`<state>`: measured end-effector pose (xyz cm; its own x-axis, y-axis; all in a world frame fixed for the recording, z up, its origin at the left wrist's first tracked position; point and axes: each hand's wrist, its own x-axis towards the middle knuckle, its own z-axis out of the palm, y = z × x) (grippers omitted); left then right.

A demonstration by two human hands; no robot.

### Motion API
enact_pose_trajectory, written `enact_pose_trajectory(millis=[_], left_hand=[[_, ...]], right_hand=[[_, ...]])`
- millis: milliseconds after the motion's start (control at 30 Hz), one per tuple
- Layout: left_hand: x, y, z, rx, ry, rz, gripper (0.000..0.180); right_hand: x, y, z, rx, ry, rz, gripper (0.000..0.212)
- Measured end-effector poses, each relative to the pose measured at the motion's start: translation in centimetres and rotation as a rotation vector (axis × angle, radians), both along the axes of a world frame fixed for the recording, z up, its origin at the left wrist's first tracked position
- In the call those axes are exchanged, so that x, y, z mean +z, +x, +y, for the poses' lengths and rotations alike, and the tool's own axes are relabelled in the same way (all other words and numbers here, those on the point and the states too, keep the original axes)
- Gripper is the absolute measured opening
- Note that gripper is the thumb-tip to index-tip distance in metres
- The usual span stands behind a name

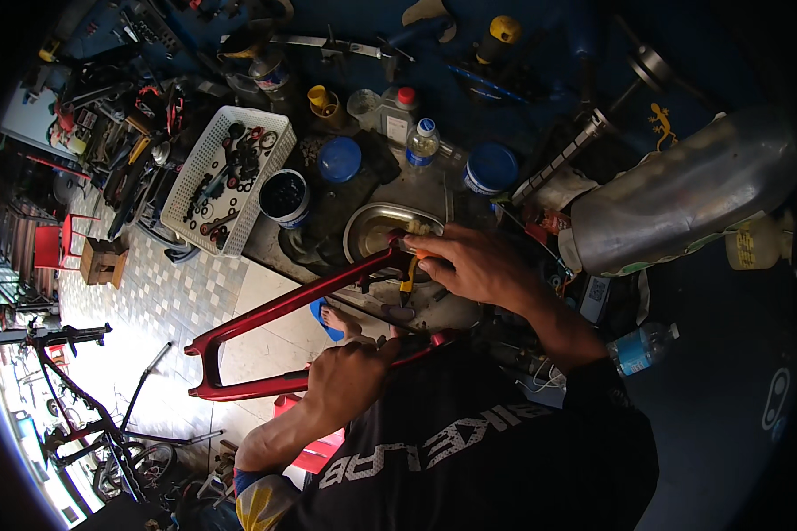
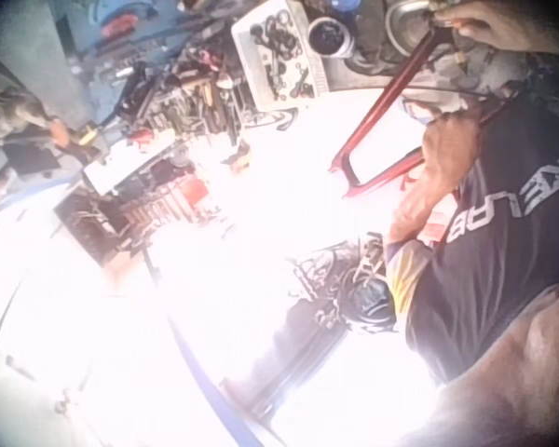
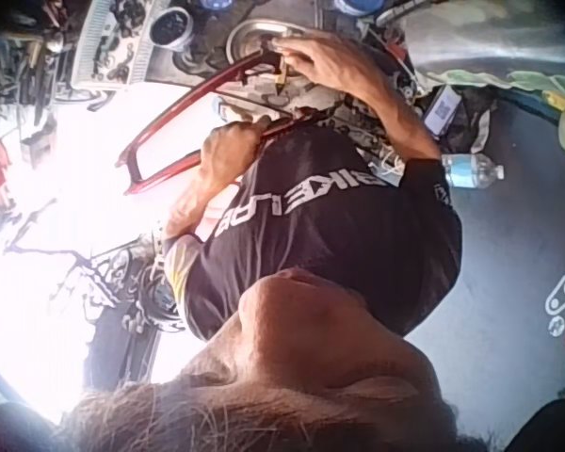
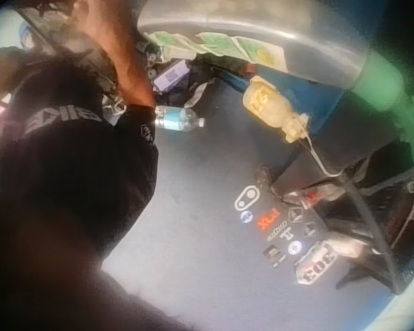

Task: The person handles small bicycle parts from a white basket, then uses a brush and a cloth to clean a red bicycle fork. The person wipes the fork and places the brush back on the workbench.

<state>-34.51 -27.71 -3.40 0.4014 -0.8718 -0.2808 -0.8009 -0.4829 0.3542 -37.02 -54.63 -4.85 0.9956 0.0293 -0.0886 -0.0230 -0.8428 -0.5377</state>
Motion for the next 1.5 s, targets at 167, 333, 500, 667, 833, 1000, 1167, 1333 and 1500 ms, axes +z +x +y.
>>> enact_pose_trajectory(millis=[167, 333, 500, 667, 833, 1000, 1167, 1333, 1500], left_hand=[[-0.2, 0.2, -0.4, 0.005, 0.005, 0.023, 0.043], [0.2, 0.6, -0.7, 0.011, 0.06, 0.037, 0.042], [0.4, 0.9, -0.3, -0.006, 0.043, 0.084, 0.042], [1.5, 1.6, -0.9, 0.053, -0.019, 0.194, 0.046], [2.9, 2.3, -1.4, 0.075, -0.007, 0.291, 0.05], [3.3, 2.6, -1.5, 0.074, 0.005, 0.348, 0.053], [2.8, 2.3, -1.4, 0.07, 0.012, 0.331, 0.051], [2.8, 2.0, -1.9, 0.045, -0.024, 0.269, 0.048], [2.5, 1.9, -1.8, 0.014, -0.015, 0.244, 0.049]], right_hand=[[0.0, 0.0, 0.6, 0.007, -0.139, -0.049, 0.039], [-2.6, 0.3, 0.5, 0.029, -0.144, -0.118, 0.042], [-3.6, 0.4, -0.4, 0.07, -0.041, -0.194, 0.046], [-4.1, 0.3, 0.1, 0.084, -0.248, -0.422, 0.054], [-4.3, -0.3, 0.2, 0.091, -0.347, -0.426, 0.051], [-5.1, -0.6, -0.1, 0.078, -0.306, -0.448, 0.049], [-5.8, -1.1, -0.9, 0.039, -0.097, -0.463, 0.043], [-5.1, -1.5, -1.2, -0.004, 0.203, -0.227, 0.044], [-3.9, -1.0, -1.7, 0.003, 0.252, -0.175, 0.045]])
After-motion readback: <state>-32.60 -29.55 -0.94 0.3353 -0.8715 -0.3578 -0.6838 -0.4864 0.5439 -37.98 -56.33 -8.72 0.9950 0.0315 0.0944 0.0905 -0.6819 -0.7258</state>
